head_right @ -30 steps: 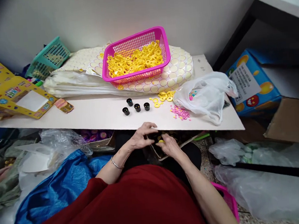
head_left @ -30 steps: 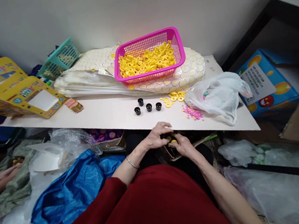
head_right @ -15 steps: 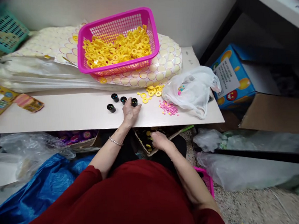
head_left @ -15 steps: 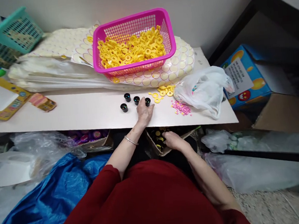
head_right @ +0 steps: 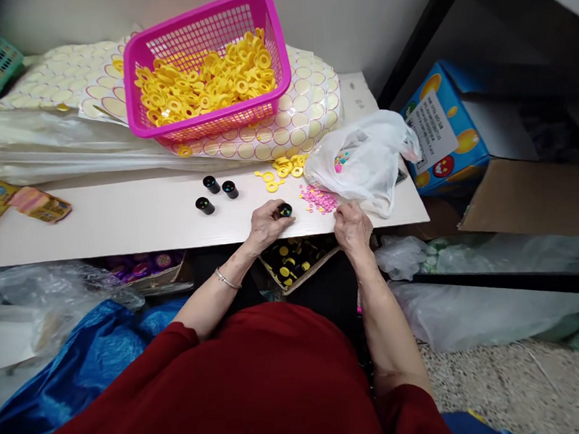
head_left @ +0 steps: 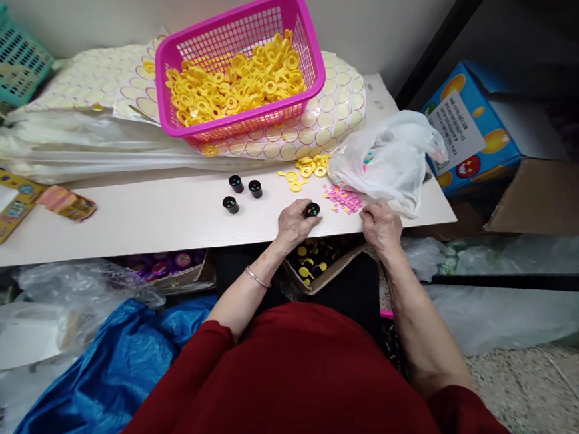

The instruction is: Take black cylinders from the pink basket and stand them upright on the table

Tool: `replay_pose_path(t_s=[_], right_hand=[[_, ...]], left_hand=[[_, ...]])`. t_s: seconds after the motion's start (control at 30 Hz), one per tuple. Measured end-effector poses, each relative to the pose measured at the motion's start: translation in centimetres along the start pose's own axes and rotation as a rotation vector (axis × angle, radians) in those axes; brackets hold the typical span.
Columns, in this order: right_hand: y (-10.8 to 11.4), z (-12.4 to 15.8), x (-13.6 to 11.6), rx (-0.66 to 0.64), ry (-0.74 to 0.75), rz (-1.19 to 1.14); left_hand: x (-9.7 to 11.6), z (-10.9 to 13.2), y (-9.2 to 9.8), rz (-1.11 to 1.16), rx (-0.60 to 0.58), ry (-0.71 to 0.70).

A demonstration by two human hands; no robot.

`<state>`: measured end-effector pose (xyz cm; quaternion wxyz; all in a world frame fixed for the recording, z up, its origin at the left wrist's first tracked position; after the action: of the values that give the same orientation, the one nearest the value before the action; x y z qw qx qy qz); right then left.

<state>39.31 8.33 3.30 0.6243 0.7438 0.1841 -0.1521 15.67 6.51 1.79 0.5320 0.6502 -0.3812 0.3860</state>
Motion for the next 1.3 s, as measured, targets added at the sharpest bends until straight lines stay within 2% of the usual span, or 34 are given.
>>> replay_pose_path(t_s=[0.1, 0.2, 0.3, 0.4, 0.6, 0.83, 1.0, 1.13, 1.3], right_hand=[[0.5, 0.4, -1.8, 0.064, 0.062, -0.068], [0.7, 0.9, -5.6, 0.089, 0.219, -0.253], [-0.4, 1.0, -9.4, -0.012, 0.341, -0.362], [-1.7, 0.5, -11.5, -0.104, 0.368, -0.341], [-2.4, 0.0, -12.4, -0.178, 0.404, -0.141], [-2.6, -0.2, -13.2, -0.221, 0.397, 0.031], [-2.5, -0.7, -12.8, -0.268, 0.422, -0.049], [-2.9, -3.8, -12.0, -0.3, 0.392, -0.231], [-4.2, -9.4, -12.5, -0.168, 0.236, -0.111]], left_hand=[[-0.2, -0.1, -0.3, 0.022, -0.036, 0.001], [-0.4, -0.2, -0.5, 0.051, -0.049, -0.006], [-0.2, -0.1, -0.5, 0.048, -0.05, -0.027], [0.1, 0.1, -0.5, 0.003, -0.067, -0.063], [0.6, 0.4, -0.4, -0.062, -0.081, -0.108], [0.7, 0.4, -0.2, -0.038, -0.071, -0.105], [0.9, 0.5, 0.0, 0.016, -0.057, -0.082], [0.7, 0.5, 0.0, 0.085, -0.044, -0.037], [0.0, 0.3, -0.2, 0.088, -0.031, 0.028]])
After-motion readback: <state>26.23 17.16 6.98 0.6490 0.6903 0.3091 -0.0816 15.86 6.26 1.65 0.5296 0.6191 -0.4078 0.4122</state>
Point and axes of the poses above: each hand's wrist, its own z-axis away from the middle knuckle, its own y-axis out of the back of the hand, x = y × z, the point moved 7 cm from there along -z, towards the middle knuckle, and after that the axes turned 1 degree about z, right-handed, at the moved point
